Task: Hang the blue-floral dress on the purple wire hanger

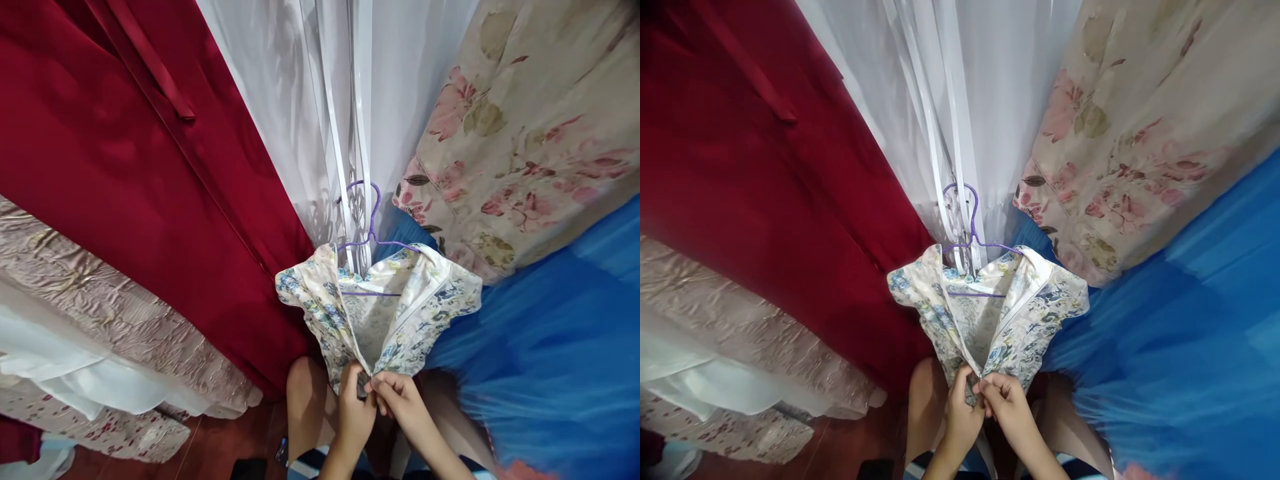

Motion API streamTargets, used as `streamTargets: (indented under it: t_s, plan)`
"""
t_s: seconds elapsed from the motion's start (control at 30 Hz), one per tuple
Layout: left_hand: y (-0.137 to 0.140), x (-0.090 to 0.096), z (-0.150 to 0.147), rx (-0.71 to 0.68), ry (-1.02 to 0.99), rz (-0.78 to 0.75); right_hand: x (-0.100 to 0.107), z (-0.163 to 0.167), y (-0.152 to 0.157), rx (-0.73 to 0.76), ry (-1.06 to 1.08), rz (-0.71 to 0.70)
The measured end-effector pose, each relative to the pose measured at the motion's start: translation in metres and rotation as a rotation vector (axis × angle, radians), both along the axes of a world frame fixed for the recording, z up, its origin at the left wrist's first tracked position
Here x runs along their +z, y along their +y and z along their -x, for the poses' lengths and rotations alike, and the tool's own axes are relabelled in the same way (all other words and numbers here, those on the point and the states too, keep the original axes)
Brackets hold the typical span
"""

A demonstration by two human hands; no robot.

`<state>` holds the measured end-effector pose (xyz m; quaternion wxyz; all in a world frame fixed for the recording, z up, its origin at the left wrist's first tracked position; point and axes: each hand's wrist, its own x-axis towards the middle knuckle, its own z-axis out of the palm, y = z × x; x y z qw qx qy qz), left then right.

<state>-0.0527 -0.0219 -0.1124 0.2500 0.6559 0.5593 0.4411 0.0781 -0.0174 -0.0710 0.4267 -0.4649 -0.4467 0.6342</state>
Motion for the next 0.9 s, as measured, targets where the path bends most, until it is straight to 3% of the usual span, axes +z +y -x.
streamTargets:
  t_s: [0.1,0.2,0.3,0.43,0.53,0.63,0.73,0.8,0.9]
  plan:
    - [0.004,-0.001,-0.013,0.031,-0.012,0.014,0.006,-0.004,0.003,-0.004,-0.011,0.026]
    - [0.013,0.010,-0.013,-0.109,0.025,-0.005,0.027,-0.012,0.018,-0.079,0.024,0.032]
    - [0.023,0.028,-0.008,-0.222,0.229,0.028,0.071,-0.018,0.049,-0.175,0.089,-0.051]
    - [0.042,0.051,-0.002,-0.285,0.599,0.040,0.144,-0.011,0.094,-0.198,0.166,-0.277]
    - [0.051,0.059,-0.001,-0.342,0.695,0.040,0.181,-0.003,0.113,-0.226,0.191,-0.352]
    - [0.052,0.059,-0.002,-0.407,0.713,0.055,0.193,-0.002,0.114,-0.248,0.217,-0.350]
    - [0.053,0.069,0.000,-0.471,0.673,0.054,0.191,-0.007,0.107,-0.242,0.202,-0.362]
    - [0.060,0.092,0.002,-0.429,0.517,-0.005,0.187,-0.010,0.102,-0.228,0.174,-0.370]
    - [0.079,0.146,0.005,-0.218,0.090,-0.243,0.185,-0.012,0.099,-0.199,0.109,-0.382]
